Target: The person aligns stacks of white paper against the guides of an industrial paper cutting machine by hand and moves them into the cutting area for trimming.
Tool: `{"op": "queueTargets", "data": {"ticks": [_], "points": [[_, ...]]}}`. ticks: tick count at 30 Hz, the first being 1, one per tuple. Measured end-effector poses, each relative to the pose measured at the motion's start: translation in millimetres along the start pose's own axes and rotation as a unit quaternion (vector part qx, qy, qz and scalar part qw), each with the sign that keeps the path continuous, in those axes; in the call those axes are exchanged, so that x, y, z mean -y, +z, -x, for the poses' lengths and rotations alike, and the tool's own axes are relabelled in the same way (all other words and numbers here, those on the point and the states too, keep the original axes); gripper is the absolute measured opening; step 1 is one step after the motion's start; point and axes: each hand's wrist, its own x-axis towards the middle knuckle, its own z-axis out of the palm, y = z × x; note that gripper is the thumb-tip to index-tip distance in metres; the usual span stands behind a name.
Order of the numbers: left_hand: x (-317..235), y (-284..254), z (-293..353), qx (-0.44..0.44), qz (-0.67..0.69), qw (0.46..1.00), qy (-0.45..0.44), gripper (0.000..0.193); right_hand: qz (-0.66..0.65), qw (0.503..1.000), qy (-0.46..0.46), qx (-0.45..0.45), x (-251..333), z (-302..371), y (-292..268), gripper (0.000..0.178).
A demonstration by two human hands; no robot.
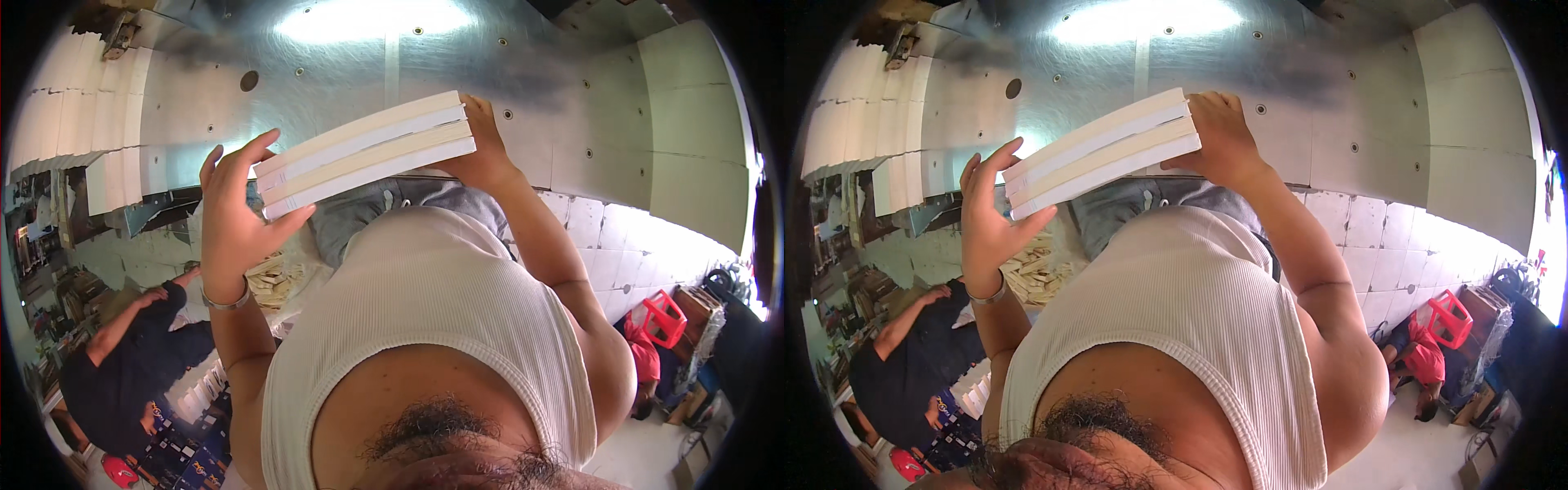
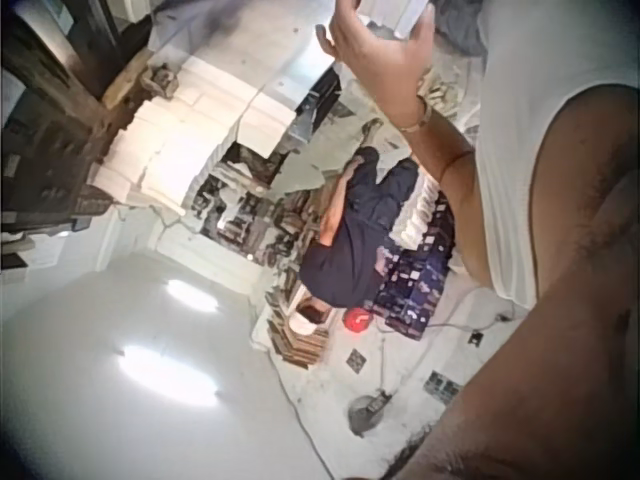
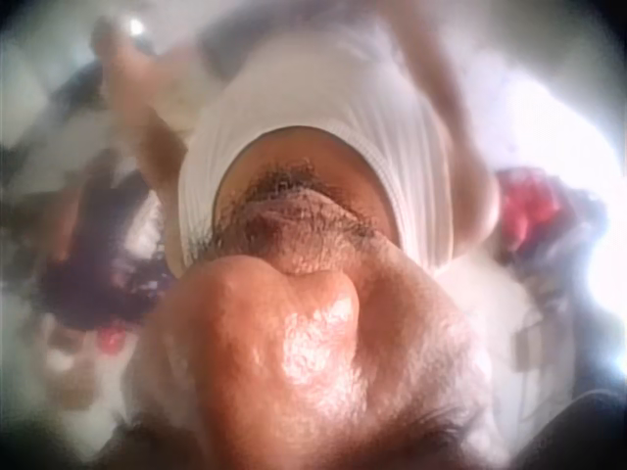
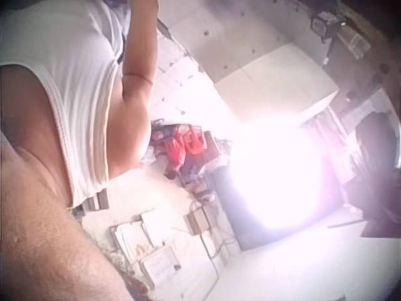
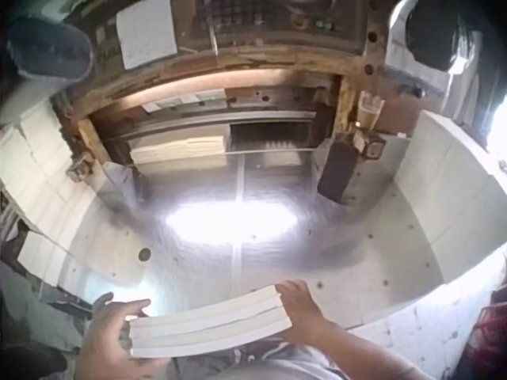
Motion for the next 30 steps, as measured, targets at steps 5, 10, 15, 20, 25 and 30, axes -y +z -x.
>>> {"op": "queueTargets", "data": {"ticks": [5, 10, 15, 20, 25, 30], "points": [[-37.8, 10.6, -28.4, 0.057, -0.084, 0.995, 0.007, 0.075, -0.008, 1.000, -0.010, 0.015, -2.1, -1.1, 1.1, 0.070], [-64.3, 33.3, -51.8, 0.067, -0.069, 0.995, 0.027, 0.076, -0.013, 1.000, -0.007, 0.007, -4.8, -0.1, 0.1, 0.073], [-75.0, 55.5, -52.0, 0.032, -0.076, 0.990, 0.114, 0.082, -0.037, 0.999, -0.006, 0.013, -3.8, -0.3, 0.9, 0.078], [-80.1, 61.0, -48.2, 0.060, -0.122, 0.986, 0.094, 0.083, -0.039, 0.999, -0.015, 0.011, -7.3, 1.9, 1.1, 0.078], [-79.3, 54.5, -53.2, 0.056, -0.115, 0.987, 0.095, 0.089, 0.003, 1.000, -0.016, 0.023, -6.2, -0.3, 2.0, 0.077], [-82.7, 51.6, -62.7, 0.079, -0.082, 0.992, 0.050, 0.086, -0.006, 0.999, 0.007, 0.051, -0.7, -2.4, -2.3, 0.075]]}}
